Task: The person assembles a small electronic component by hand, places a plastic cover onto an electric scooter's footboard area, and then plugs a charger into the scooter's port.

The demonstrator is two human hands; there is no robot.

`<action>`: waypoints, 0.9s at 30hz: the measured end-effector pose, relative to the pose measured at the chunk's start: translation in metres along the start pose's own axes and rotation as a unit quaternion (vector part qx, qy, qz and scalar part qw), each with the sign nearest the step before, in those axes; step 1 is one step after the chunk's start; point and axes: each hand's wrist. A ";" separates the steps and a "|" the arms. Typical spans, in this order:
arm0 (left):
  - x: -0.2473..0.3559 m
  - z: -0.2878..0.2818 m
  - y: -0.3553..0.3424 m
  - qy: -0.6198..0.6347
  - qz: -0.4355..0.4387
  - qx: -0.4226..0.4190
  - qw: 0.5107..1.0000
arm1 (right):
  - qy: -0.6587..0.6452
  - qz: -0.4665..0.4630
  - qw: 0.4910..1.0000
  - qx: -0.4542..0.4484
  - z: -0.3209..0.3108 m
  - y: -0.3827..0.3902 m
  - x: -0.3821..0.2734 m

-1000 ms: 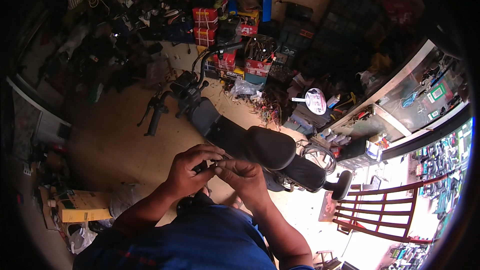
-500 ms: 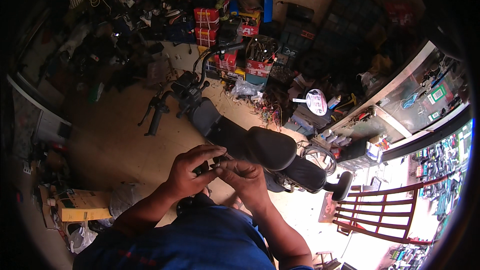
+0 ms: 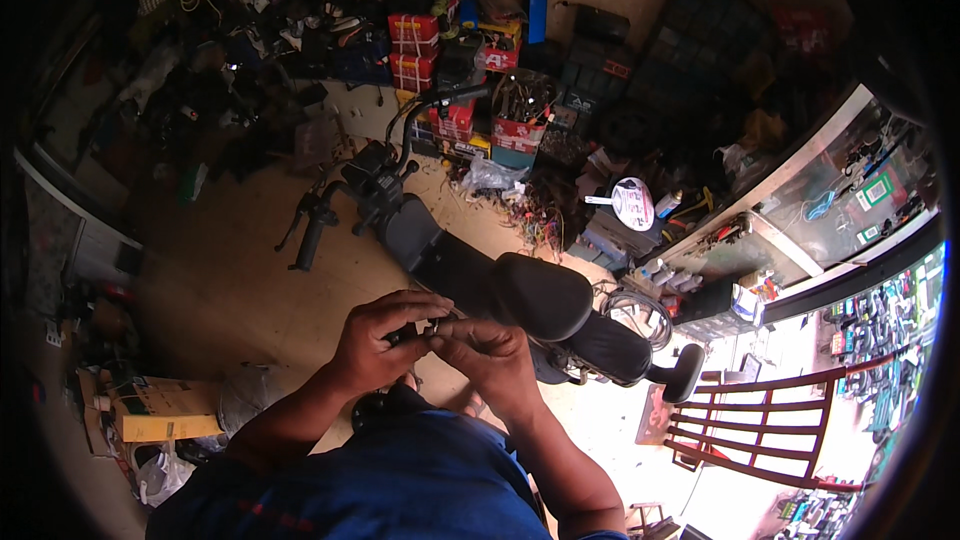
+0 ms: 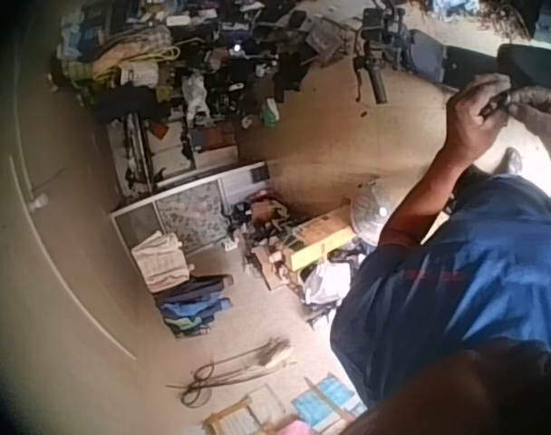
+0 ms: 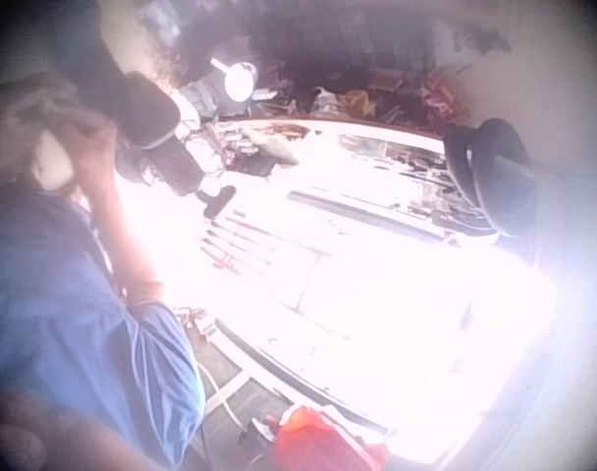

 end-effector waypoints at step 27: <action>-0.005 0.006 -0.005 -0.112 0.026 -0.045 0.992 | -0.051 0.081 0.994 0.059 -0.011 -0.006 0.003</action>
Point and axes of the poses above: each hand's wrist, its own y-axis away from the middle knuckle, its own z-axis out of the palm, x = y × z, and after that the axes turned 4 degrees about -y, right-handed
